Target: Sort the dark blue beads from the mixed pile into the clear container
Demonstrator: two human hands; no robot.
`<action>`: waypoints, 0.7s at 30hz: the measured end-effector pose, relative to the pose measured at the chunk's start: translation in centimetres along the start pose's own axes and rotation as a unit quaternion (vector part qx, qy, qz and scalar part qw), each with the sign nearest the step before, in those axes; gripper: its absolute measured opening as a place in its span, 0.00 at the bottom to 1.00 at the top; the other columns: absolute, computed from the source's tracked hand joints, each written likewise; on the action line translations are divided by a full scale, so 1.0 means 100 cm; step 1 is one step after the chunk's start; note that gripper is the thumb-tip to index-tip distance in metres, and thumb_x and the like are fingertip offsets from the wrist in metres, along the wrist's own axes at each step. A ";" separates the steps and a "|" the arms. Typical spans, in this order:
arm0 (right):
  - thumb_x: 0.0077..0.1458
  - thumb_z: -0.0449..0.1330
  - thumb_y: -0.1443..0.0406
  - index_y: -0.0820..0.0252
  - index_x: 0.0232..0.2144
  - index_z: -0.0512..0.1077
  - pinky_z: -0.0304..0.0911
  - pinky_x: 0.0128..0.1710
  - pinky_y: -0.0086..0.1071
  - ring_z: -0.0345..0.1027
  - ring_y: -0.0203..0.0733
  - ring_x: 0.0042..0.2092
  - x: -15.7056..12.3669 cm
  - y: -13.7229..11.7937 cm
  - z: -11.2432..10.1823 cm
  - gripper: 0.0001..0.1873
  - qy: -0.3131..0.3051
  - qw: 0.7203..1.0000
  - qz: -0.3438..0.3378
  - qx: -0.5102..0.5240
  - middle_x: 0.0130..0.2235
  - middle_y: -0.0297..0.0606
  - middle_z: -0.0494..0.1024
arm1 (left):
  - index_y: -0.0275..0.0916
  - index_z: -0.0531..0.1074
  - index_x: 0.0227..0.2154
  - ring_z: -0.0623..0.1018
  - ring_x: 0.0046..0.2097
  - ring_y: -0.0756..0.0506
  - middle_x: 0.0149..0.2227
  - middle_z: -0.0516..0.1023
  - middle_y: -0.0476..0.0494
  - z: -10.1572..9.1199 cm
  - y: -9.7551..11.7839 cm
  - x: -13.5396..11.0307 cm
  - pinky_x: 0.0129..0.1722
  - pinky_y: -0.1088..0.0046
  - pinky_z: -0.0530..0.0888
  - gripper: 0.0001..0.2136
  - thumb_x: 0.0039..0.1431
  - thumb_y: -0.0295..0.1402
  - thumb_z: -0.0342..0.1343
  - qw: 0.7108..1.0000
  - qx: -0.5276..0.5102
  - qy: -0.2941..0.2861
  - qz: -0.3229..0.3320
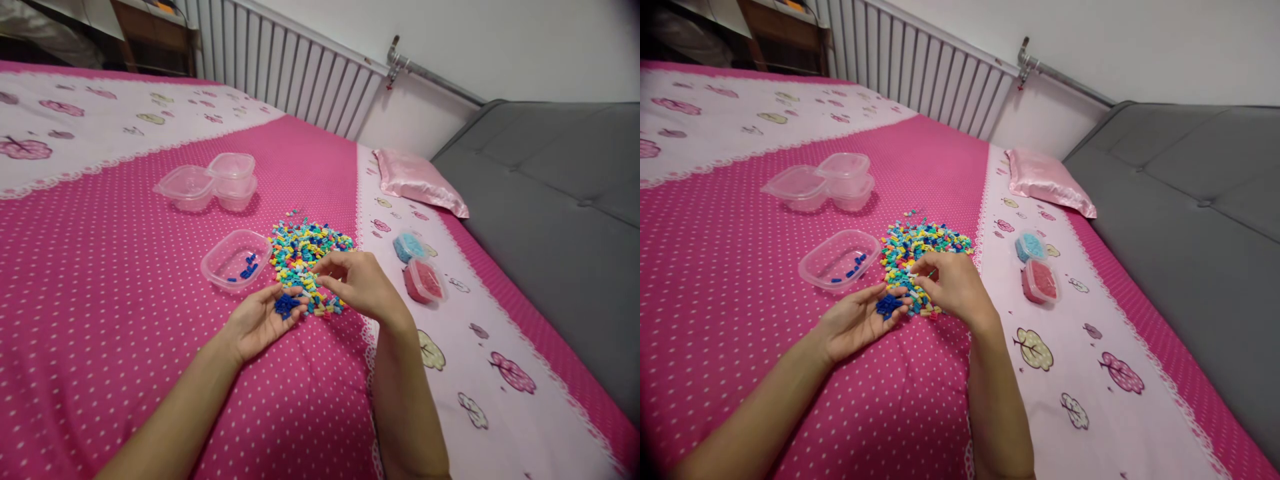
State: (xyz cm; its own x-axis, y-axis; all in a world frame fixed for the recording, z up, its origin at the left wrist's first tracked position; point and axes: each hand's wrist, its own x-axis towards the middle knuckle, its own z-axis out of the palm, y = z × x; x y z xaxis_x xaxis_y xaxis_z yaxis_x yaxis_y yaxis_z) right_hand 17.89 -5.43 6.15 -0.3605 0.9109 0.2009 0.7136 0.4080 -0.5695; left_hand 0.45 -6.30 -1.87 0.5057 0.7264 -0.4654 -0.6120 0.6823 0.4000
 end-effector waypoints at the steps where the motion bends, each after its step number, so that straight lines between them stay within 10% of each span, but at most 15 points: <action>1: 0.48 0.60 0.71 0.59 0.31 0.75 0.60 0.30 0.24 0.69 0.31 0.30 0.001 0.003 0.001 0.06 -0.028 0.999 0.022 -0.029 0.31 0.32 0.78 | 0.26 0.70 0.34 0.78 0.31 0.46 0.30 0.77 0.35 0.000 0.000 0.000 0.32 0.75 0.76 0.13 0.61 0.29 0.42 1.000 0.001 0.001 -0.002; 14: 0.41 0.64 0.67 0.55 0.28 0.73 0.54 0.27 0.24 0.70 0.34 0.33 0.018 0.021 0.027 0.08 -0.173 0.955 0.145 -0.192 0.30 0.30 0.77 | 0.28 0.70 0.32 0.77 0.28 0.48 0.27 0.77 0.35 0.007 0.003 -0.003 0.29 0.75 0.76 0.14 0.61 0.31 0.42 1.000 0.004 0.011 -0.010; 21: 0.45 0.59 0.70 0.56 0.32 0.74 0.60 0.32 0.29 0.71 0.44 0.40 0.023 0.034 0.027 0.09 -0.131 0.906 0.261 -0.305 0.38 0.39 0.77 | 0.27 0.70 0.33 0.77 0.28 0.48 0.27 0.76 0.36 0.005 0.003 -0.003 0.28 0.76 0.76 0.13 0.61 0.31 0.42 1.000 0.005 0.009 -0.008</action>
State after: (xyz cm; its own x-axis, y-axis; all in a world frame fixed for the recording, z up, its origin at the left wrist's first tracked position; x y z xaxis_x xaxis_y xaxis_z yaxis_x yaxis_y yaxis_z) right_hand 17.86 -2.13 2.48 0.0487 0.9761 -0.2117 0.9986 -0.0432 0.0302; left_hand 0.48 -6.25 -1.20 0.5034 0.7142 -0.4863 -0.5977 0.6942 0.4010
